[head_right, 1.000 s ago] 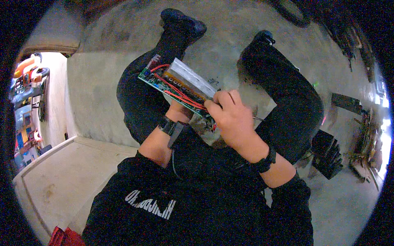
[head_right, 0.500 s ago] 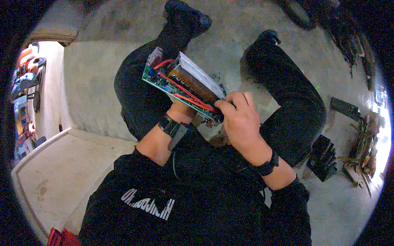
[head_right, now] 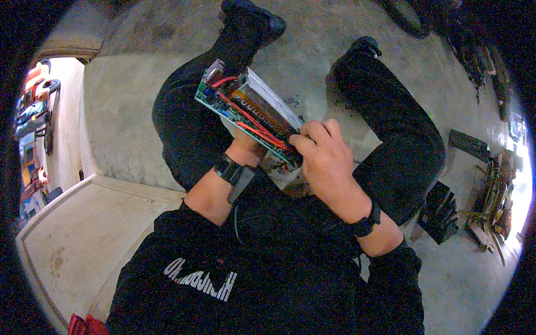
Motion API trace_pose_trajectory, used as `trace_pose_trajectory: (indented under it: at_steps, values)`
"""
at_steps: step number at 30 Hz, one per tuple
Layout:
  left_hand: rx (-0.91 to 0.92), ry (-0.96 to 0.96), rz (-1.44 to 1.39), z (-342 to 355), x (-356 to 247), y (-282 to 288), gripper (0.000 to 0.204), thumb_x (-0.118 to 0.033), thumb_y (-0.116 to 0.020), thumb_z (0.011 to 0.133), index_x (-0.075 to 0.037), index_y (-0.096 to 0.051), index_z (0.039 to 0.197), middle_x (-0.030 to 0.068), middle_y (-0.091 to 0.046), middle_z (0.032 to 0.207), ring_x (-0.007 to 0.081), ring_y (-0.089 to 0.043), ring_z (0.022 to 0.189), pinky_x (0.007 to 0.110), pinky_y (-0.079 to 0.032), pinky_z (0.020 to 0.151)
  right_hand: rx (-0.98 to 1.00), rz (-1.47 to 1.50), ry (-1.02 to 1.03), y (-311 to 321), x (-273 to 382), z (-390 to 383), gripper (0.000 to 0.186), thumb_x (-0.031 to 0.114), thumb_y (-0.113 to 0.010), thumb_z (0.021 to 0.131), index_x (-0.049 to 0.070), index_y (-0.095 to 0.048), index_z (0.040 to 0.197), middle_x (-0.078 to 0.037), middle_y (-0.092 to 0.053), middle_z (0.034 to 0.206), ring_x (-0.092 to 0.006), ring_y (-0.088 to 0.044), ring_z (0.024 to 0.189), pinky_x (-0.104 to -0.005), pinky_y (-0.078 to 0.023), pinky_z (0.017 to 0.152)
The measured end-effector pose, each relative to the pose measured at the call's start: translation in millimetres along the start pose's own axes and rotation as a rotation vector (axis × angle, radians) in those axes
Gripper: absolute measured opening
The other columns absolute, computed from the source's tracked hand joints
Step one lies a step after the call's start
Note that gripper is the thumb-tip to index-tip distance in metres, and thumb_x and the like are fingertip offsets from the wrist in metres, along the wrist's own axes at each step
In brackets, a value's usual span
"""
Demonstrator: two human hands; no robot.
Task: Inspecting and repairing an electronic circuit board using a screwdriver.
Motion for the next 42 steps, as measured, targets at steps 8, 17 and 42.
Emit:
trace_pose_trajectory:
  at_steps: [8, 17, 42]
  values:
    - [0.045, -0.068, 0.031, 11, 1, 7, 0.064, -0.073, -0.031, 0.091, -0.016, -0.060, 0.101, 0.0049, -0.065, 0.093, 0.0241, -0.061, 0.088, 0.039, -0.049, 0.081, 0.066, 0.023, -0.018, 1, -1, 2, 0.023, 0.001, -0.061, 0.070, 0.014, -0.070, 0.088, -0.001, -0.059, 0.090, -0.0250, -0.055, 0.089, -0.0362, -0.052, 0.066]
    - [0.066, -0.028, -0.091, 8, -3, 5, 0.057, -0.066, -0.034, 0.093, -0.016, -0.060, 0.100, 0.0062, -0.063, 0.095, 0.0250, -0.060, 0.089, 0.040, -0.048, 0.082, 0.073, -0.038, -0.067, 0, 4, 1, 0.021, 0.005, -0.060, 0.073, 0.013, -0.069, 0.090, -0.003, -0.057, 0.092, -0.0250, -0.055, 0.091, -0.0372, -0.053, 0.066]
    - [0.015, -0.045, -0.007, 0, 1, 3, 0.065, -0.074, -0.030, 0.092, -0.017, -0.060, 0.098, 0.0019, -0.062, 0.090, 0.0198, -0.060, 0.087, 0.037, -0.049, 0.080, -0.027, -0.068, 0.080, 1, 3, -1, 0.022, 0.002, -0.063, 0.068, 0.009, -0.067, 0.089, -0.003, -0.059, 0.090, -0.0233, -0.056, 0.084, -0.0331, -0.051, 0.064]
Point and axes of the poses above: each hand's wrist, its own z-axis towards the middle knuckle, its own y-axis out of the back of the hand, x = y × z, the point moved 2 cm from there along z, towards the middle knuckle
